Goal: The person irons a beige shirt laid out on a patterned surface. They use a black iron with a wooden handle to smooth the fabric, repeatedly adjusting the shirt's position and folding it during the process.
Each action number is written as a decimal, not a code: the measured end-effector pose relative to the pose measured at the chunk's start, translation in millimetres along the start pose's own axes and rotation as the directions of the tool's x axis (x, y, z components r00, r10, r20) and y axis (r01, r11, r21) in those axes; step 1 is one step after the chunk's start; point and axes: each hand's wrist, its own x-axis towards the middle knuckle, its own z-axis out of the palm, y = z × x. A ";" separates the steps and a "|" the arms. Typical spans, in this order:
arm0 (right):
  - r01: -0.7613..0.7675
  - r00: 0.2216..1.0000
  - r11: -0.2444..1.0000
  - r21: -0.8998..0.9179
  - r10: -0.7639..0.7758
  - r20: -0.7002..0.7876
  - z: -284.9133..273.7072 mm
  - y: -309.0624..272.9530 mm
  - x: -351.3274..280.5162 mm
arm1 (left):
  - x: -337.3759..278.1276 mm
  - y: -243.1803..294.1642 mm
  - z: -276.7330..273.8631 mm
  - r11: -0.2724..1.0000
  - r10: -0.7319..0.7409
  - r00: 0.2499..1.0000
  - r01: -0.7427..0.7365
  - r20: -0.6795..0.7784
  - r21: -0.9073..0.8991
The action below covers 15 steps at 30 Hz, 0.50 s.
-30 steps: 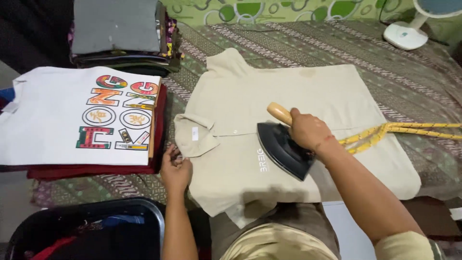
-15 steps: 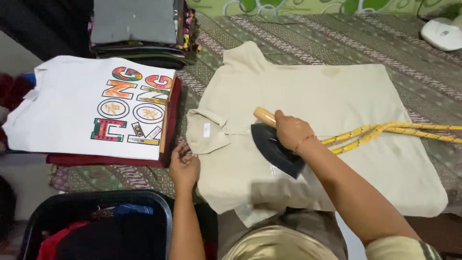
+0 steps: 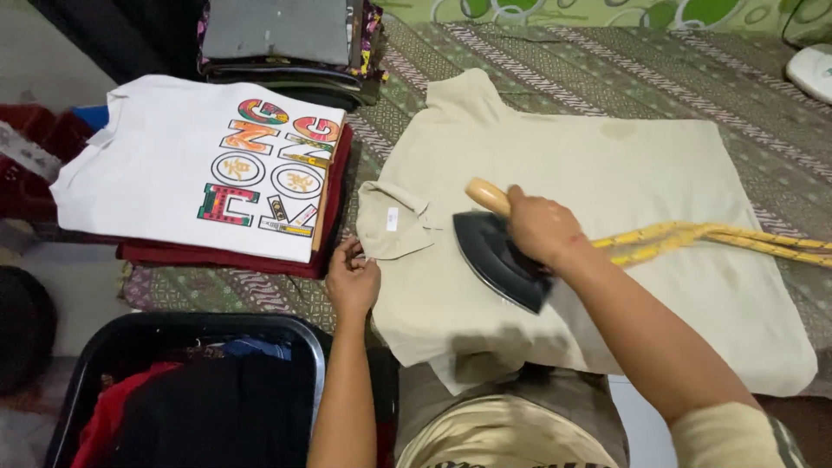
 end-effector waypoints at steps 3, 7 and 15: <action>0.013 0.999 0.999 0.053 -0.011 -0.039 14.1 -15.2 47.0 | -0.9 -2.3 -0.3 0.998 -0.032 0.999 0.033 0.009 -0.057; 0.109 0.994 0.994 -0.005 -0.110 -0.015 44.6 -22.5 88.1 | 8.7 -7.3 1.9 0.997 -0.049 0.999 0.049 0.006 -0.062; 0.207 0.978 0.975 -0.085 -0.208 -0.001 31.9 -27.6 37.0 | 6.0 -18.6 2.0 0.998 0.027 1.000 -0.028 -0.012 -0.063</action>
